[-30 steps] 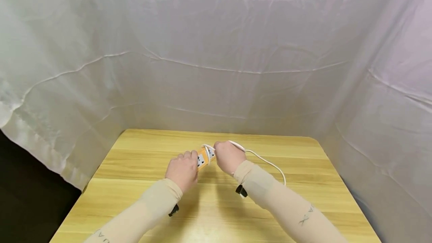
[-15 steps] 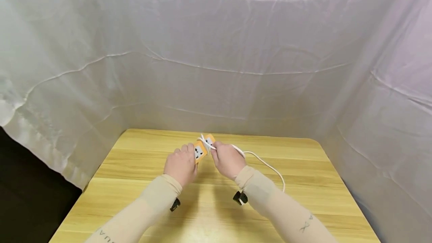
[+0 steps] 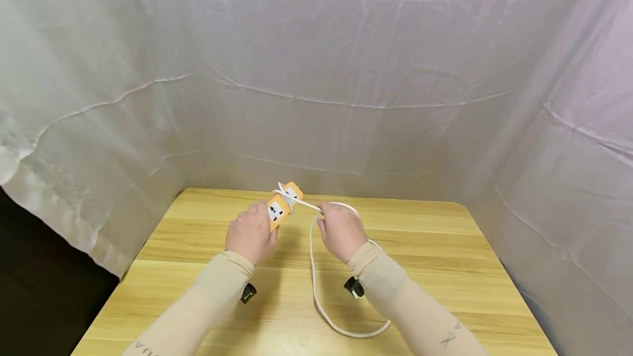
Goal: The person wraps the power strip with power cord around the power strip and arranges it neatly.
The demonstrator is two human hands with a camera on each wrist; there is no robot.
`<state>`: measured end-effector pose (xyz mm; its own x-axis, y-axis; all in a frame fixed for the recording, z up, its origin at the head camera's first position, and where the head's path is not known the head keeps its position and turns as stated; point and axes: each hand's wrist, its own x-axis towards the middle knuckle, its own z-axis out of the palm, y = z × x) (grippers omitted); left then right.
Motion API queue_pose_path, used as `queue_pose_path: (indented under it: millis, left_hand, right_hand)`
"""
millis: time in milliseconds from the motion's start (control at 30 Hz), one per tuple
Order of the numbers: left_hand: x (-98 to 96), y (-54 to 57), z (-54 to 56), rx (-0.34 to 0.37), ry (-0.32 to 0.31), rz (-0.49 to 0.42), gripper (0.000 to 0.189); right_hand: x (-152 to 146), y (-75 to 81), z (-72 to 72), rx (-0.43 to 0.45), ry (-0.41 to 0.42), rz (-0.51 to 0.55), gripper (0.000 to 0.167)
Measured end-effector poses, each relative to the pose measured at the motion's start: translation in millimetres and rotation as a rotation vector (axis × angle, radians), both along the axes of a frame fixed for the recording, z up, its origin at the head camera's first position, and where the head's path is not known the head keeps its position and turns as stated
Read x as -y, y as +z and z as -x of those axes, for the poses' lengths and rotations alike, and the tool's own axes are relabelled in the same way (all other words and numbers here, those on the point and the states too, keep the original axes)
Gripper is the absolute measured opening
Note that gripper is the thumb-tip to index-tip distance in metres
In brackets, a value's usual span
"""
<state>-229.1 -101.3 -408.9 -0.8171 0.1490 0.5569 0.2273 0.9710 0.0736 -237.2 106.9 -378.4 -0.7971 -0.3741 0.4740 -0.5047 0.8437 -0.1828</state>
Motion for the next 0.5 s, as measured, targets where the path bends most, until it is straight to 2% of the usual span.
queue_pose_path:
  millis: [100, 233, 400, 500]
  left_hand:
    - [-2.0, -0.5, 0.2, -0.002, -0.011, 0.006, 0.051]
    - [-3.9, -2.6, 1.7, 0.004, -0.010, -0.004, 0.050]
    - [-1.0, -1.8, 5.1, 0.010, 0.015, 0.003, 0.051]
    - [5.5, 0.6, 8.7, 0.025, 0.013, -0.011, 0.046]
  right_hand:
    - [-3, -3.4, 0.0, -0.098, -0.083, -0.166, 0.007]
    - [-6, -2.9, -4.0, -0.160, -0.124, -0.316, 0.017]
    - [-12, 4.1, -12.3, -0.194, -0.100, -0.365, 0.029]
    - [-19, 11.2, -14.8, -0.162, -0.077, -0.381, 0.029]
